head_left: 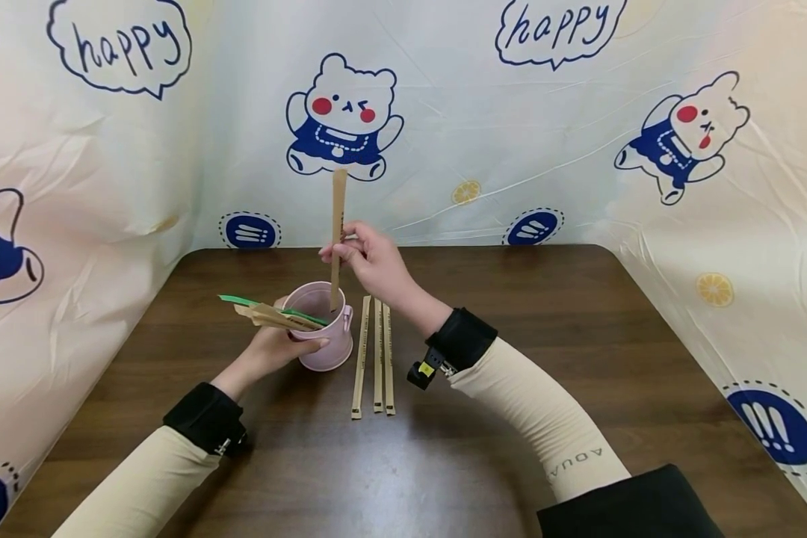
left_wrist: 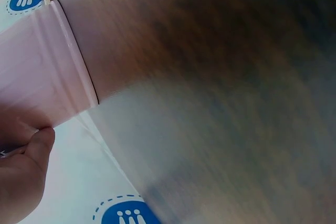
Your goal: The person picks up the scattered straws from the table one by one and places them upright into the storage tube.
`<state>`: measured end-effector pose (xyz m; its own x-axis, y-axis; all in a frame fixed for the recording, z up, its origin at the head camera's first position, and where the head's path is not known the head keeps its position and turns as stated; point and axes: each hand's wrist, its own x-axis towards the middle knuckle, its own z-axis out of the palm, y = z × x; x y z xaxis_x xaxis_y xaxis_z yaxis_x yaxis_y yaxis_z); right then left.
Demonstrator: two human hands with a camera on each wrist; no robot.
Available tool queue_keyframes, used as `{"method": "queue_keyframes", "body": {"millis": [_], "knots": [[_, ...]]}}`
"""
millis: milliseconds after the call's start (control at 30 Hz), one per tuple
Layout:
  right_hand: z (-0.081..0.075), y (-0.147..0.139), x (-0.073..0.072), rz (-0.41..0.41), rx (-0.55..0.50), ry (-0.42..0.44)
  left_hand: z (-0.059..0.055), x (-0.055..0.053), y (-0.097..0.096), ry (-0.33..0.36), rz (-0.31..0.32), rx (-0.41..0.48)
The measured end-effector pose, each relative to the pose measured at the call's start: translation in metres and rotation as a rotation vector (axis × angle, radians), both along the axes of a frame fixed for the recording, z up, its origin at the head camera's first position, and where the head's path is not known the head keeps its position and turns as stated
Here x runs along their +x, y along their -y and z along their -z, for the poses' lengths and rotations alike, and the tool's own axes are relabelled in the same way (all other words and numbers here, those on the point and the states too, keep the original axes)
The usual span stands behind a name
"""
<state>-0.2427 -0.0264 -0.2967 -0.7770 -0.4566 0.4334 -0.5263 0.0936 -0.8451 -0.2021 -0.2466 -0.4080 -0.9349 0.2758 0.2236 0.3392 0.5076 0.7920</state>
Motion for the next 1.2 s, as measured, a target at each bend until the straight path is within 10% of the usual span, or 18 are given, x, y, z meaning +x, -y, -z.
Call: {"method": "queue_keyframes", "body": {"millis": [400, 1200], "knots": [[0.033, 0.004, 0.009, 0.009, 0.27, -0.007, 0.0, -0.001, 0.002, 0.032, -0.02, -0.011], [0.053, 0.003, 0.009, -0.03, 0.357, -0.006, 0.0, 0.001, -0.001, 0.027, -0.031, -0.035]]}}
